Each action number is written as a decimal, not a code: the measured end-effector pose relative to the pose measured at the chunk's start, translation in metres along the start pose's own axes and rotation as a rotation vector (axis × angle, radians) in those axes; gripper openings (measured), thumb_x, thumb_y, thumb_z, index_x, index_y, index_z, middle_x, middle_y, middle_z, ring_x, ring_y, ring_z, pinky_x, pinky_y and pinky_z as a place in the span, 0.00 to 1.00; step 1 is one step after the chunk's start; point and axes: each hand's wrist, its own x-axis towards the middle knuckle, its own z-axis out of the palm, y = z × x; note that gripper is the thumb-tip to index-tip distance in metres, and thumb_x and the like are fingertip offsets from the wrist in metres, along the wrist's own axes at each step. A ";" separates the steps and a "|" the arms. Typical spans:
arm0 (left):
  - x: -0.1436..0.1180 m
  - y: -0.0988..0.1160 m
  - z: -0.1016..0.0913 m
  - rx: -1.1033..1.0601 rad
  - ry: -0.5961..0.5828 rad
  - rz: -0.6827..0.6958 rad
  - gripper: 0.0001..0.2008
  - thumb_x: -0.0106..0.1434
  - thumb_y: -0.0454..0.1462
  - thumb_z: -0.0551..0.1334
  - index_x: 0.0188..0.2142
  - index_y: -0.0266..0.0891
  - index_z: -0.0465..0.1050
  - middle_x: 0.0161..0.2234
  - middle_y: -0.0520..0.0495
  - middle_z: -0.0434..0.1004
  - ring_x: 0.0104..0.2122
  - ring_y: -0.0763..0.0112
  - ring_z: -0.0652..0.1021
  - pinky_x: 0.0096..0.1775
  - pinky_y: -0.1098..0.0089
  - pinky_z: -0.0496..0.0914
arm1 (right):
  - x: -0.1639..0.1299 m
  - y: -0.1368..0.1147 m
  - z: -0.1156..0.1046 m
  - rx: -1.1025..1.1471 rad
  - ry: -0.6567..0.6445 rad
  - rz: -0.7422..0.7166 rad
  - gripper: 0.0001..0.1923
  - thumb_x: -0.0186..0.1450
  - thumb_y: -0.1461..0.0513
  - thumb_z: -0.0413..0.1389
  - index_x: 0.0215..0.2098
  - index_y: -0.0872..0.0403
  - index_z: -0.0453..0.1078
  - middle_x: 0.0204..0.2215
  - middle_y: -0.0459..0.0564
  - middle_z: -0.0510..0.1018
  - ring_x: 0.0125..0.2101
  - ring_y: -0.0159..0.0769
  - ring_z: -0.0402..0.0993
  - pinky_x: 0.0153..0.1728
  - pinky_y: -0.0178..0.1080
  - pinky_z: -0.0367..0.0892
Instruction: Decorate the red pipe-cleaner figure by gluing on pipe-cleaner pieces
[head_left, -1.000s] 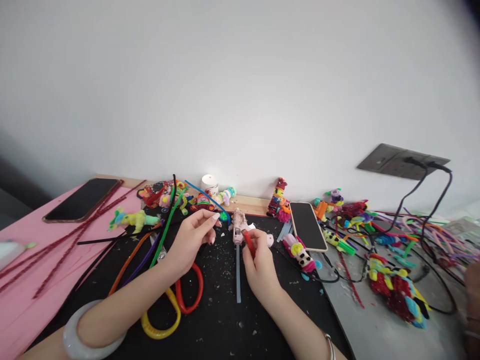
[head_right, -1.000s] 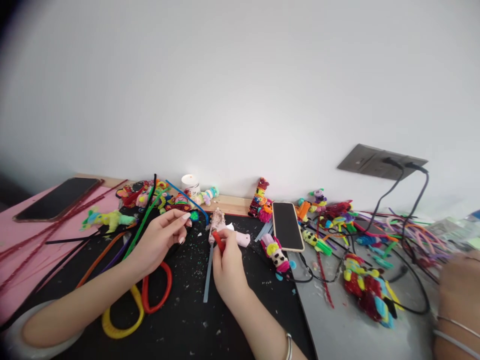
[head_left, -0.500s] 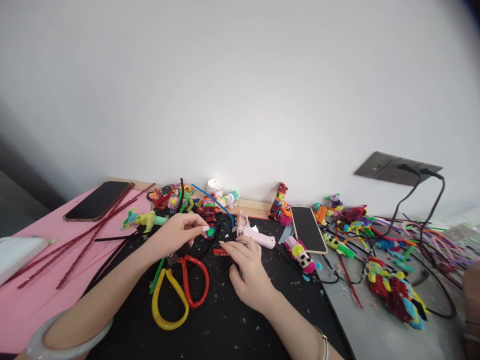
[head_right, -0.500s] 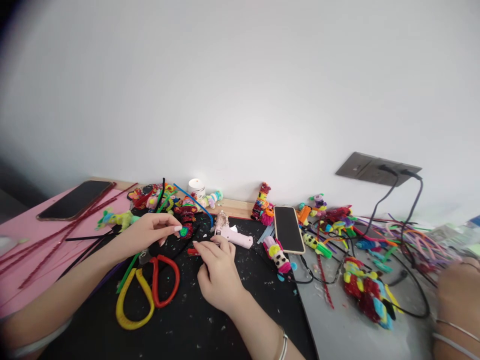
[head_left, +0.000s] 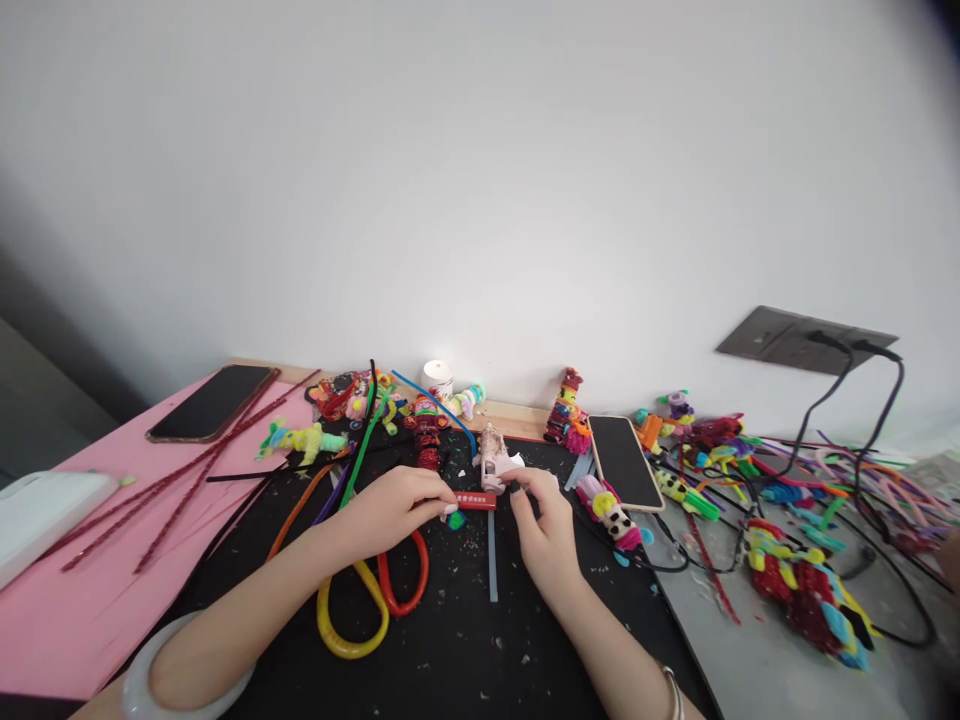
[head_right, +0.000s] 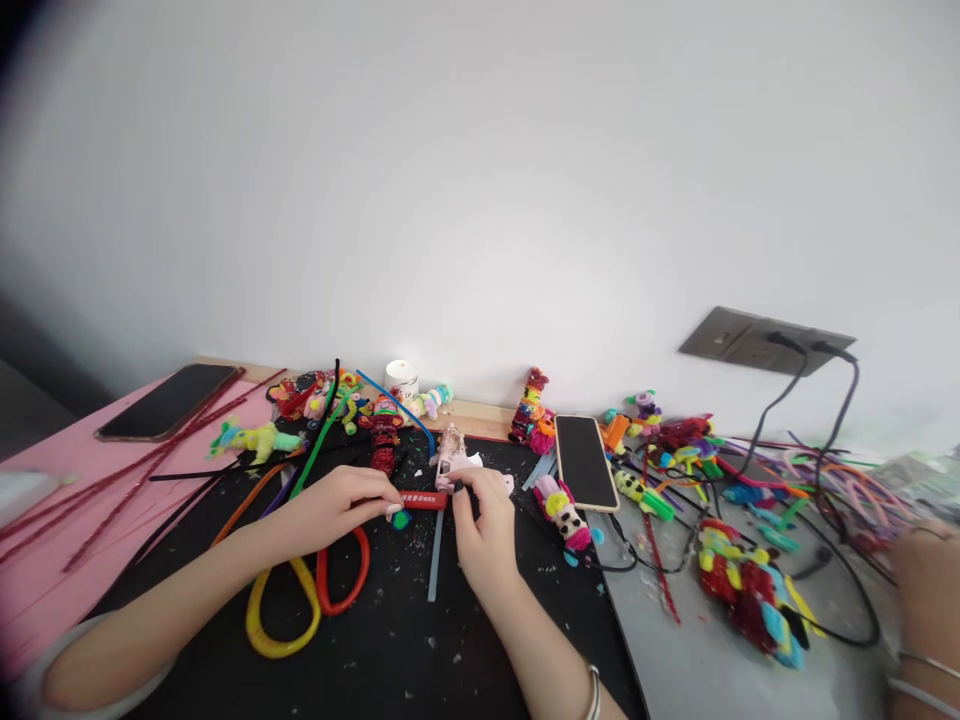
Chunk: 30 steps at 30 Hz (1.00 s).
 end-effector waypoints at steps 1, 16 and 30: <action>0.000 -0.002 0.001 0.028 -0.012 0.023 0.13 0.66 0.38 0.54 0.36 0.40 0.78 0.33 0.47 0.79 0.34 0.69 0.76 0.38 0.72 0.66 | 0.000 0.001 -0.001 -0.005 0.012 0.014 0.10 0.65 0.66 0.48 0.37 0.52 0.71 0.35 0.49 0.77 0.39 0.39 0.72 0.42 0.42 0.65; 0.000 -0.023 -0.018 0.085 0.462 -0.233 0.10 0.66 0.40 0.51 0.37 0.41 0.70 0.28 0.50 0.75 0.26 0.67 0.75 0.34 0.69 0.66 | 0.021 0.045 -0.016 -0.268 0.044 0.075 0.24 0.54 0.71 0.47 0.48 0.56 0.65 0.44 0.57 0.74 0.47 0.45 0.68 0.50 0.52 0.63; 0.003 -0.026 -0.005 0.113 0.410 -0.223 0.10 0.59 0.44 0.59 0.33 0.41 0.64 0.30 0.52 0.69 0.26 0.70 0.71 0.31 0.68 0.67 | 0.019 0.050 -0.014 -0.291 0.002 0.060 0.24 0.52 0.71 0.47 0.46 0.56 0.66 0.43 0.55 0.75 0.44 0.44 0.69 0.48 0.51 0.65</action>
